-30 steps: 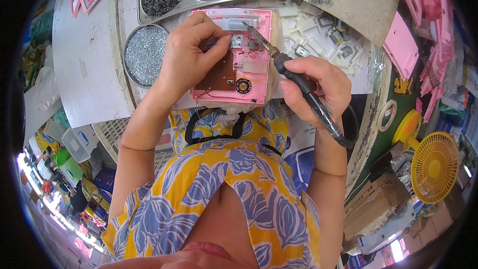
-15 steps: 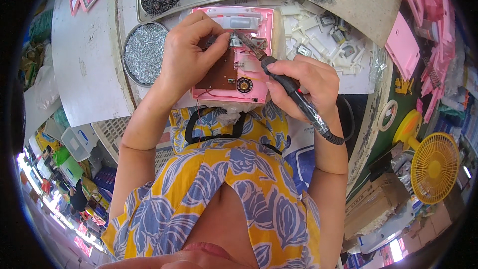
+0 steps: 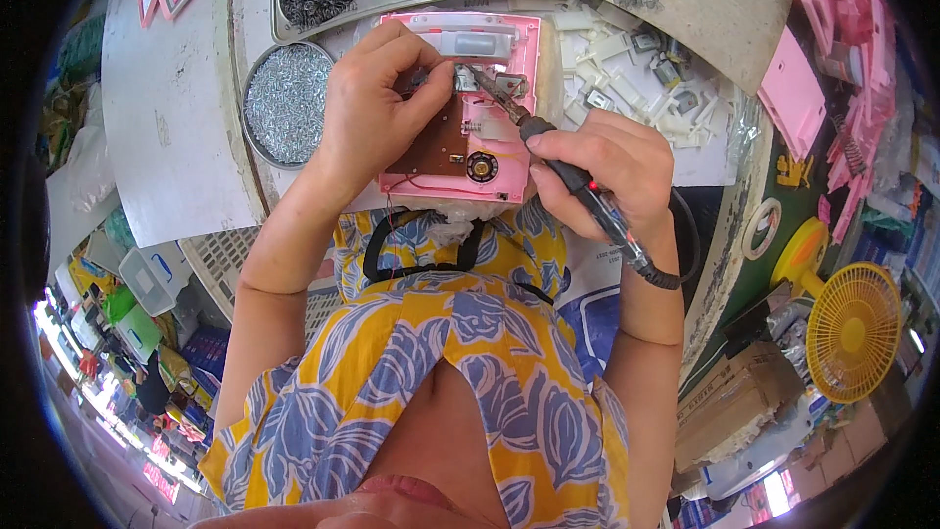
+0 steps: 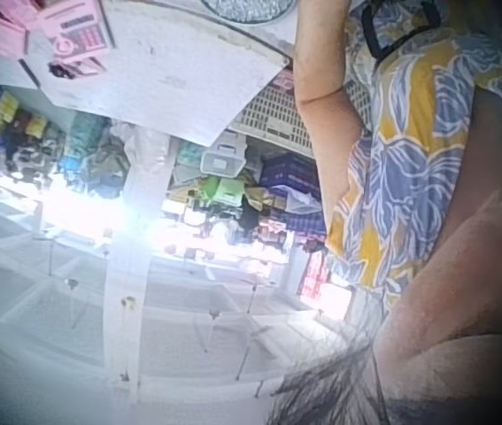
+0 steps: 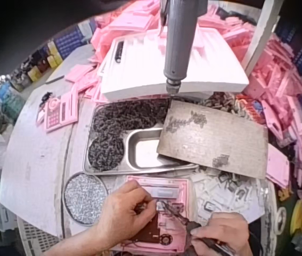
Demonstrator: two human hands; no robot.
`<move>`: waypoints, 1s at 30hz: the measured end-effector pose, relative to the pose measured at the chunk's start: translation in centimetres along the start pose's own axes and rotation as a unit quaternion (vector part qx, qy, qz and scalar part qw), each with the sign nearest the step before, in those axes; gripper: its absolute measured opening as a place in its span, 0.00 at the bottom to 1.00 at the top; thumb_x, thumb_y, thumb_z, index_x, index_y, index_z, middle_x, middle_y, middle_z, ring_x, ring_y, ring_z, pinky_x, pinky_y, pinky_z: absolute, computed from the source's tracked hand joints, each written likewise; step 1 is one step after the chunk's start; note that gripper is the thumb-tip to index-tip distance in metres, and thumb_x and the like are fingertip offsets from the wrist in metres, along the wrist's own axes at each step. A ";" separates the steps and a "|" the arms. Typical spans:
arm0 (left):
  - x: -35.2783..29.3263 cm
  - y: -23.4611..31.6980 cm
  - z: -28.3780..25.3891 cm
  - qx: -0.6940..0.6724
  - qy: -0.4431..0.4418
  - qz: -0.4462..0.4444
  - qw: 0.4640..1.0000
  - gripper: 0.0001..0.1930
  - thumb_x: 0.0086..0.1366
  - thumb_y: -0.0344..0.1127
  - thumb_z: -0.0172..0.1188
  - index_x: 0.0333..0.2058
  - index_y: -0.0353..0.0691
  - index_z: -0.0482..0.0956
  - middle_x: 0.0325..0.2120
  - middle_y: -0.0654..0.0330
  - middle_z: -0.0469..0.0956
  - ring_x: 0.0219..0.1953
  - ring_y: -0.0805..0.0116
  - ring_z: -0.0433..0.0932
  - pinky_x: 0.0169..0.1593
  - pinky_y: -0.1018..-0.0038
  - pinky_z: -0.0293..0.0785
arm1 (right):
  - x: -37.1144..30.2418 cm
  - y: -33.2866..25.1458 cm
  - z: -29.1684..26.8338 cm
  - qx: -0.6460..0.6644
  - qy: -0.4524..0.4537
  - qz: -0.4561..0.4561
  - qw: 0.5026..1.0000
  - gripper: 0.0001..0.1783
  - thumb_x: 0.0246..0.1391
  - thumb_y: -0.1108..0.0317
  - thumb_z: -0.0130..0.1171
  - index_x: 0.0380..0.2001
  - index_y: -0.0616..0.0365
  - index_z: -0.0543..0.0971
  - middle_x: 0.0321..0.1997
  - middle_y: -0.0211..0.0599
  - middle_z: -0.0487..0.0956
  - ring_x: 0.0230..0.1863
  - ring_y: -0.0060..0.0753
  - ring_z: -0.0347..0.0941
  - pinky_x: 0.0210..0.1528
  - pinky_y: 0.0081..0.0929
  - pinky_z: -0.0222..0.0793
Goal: Assembling a pink toy device by soldering internal components and using an electric screwdriver to secure the casing.
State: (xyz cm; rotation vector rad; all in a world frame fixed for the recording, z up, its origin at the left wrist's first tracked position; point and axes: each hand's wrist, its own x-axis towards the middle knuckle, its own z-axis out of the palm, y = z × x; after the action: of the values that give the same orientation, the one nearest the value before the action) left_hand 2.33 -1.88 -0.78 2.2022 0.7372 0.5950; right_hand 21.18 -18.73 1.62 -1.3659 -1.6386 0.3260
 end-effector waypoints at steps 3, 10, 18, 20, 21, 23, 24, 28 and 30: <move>0.0 0.0 0.1 0.005 0.008 0.006 1.000 0.06 0.57 0.34 0.67 0.27 0.39 0.81 0.28 0.57 0.77 0.27 0.55 0.79 0.31 0.63 0.76 | 0.1 0.0 -0.2 -0.003 -0.007 0.017 1.000 0.16 0.40 0.77 0.70 0.37 0.59 0.83 0.21 0.33 0.78 0.17 0.30 0.69 0.19 0.25 0.62; 0.0 0.1 0.2 0.006 0.013 0.002 1.000 0.06 0.57 0.34 0.68 0.27 0.39 0.81 0.26 0.57 0.77 0.26 0.56 0.78 0.30 0.64 0.75 | 0.8 0.2 0.0 -0.013 -0.020 0.022 0.999 0.16 0.40 0.77 0.70 0.37 0.59 0.83 0.20 0.33 0.78 0.17 0.30 0.70 0.20 0.25 0.63; -0.1 0.0 0.4 0.005 0.027 0.018 0.999 0.06 0.58 0.31 0.69 0.27 0.37 0.80 0.24 0.58 0.75 0.23 0.61 0.75 0.28 0.69 0.72 | 1.0 0.3 0.2 -0.015 -0.016 0.022 1.000 0.16 0.41 0.77 0.70 0.37 0.59 0.83 0.20 0.33 0.78 0.18 0.30 0.71 0.20 0.25 0.64; -0.1 0.0 0.4 0.017 0.023 0.013 0.999 0.07 0.58 0.34 0.68 0.27 0.40 0.81 0.26 0.58 0.77 0.26 0.57 0.78 0.29 0.64 0.75 | 1.1 0.3 0.2 -0.013 -0.015 0.020 1.000 0.15 0.41 0.77 0.70 0.37 0.59 0.83 0.20 0.33 0.78 0.18 0.29 0.71 0.20 0.25 0.64; -0.2 0.0 0.4 0.020 0.027 0.018 0.999 0.06 0.58 0.34 0.68 0.27 0.40 0.81 0.26 0.58 0.77 0.26 0.57 0.78 0.29 0.64 0.75 | 1.1 0.4 0.2 -0.012 -0.016 0.019 1.000 0.15 0.42 0.77 0.70 0.37 0.59 0.83 0.20 0.33 0.78 0.18 0.29 0.70 0.20 0.25 0.64; -0.2 -0.1 0.5 0.026 0.034 0.028 0.999 0.06 0.58 0.33 0.68 0.27 0.40 0.80 0.26 0.59 0.77 0.25 0.57 0.78 0.28 0.64 0.75 | 1.0 0.4 0.1 -0.011 -0.015 0.023 1.000 0.15 0.42 0.77 0.70 0.38 0.59 0.83 0.21 0.33 0.78 0.18 0.29 0.70 0.20 0.24 0.64; -0.2 -0.1 0.6 0.027 0.037 0.031 0.998 0.06 0.58 0.33 0.68 0.27 0.40 0.80 0.27 0.59 0.77 0.25 0.57 0.78 0.28 0.65 0.75 | 1.0 0.3 0.1 -0.011 -0.014 0.026 0.999 0.15 0.42 0.76 0.70 0.38 0.59 0.83 0.21 0.33 0.78 0.18 0.28 0.70 0.20 0.24 0.64; -0.4 0.0 0.8 0.032 0.049 0.037 0.998 0.06 0.57 0.32 0.69 0.27 0.40 0.80 0.27 0.59 0.77 0.25 0.58 0.78 0.28 0.65 0.76 | 0.6 0.4 0.2 -0.020 -0.010 0.042 0.999 0.13 0.48 0.71 0.70 0.38 0.62 0.82 0.21 0.33 0.75 0.18 0.26 0.65 0.20 0.24 0.55; -0.4 0.0 0.9 0.040 0.055 0.043 0.997 0.06 0.57 0.32 0.69 0.27 0.40 0.80 0.27 0.60 0.76 0.25 0.58 0.78 0.27 0.66 0.76 | 0.5 0.5 0.4 -0.013 0.000 0.041 0.999 0.14 0.48 0.71 0.70 0.39 0.62 0.82 0.21 0.33 0.75 0.18 0.25 0.65 0.20 0.23 0.55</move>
State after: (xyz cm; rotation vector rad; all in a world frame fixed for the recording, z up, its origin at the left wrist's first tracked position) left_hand 2.56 -2.59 -1.40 2.2984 0.7375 0.7455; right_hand 21.24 -17.98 1.29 -1.4557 -1.5942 0.3551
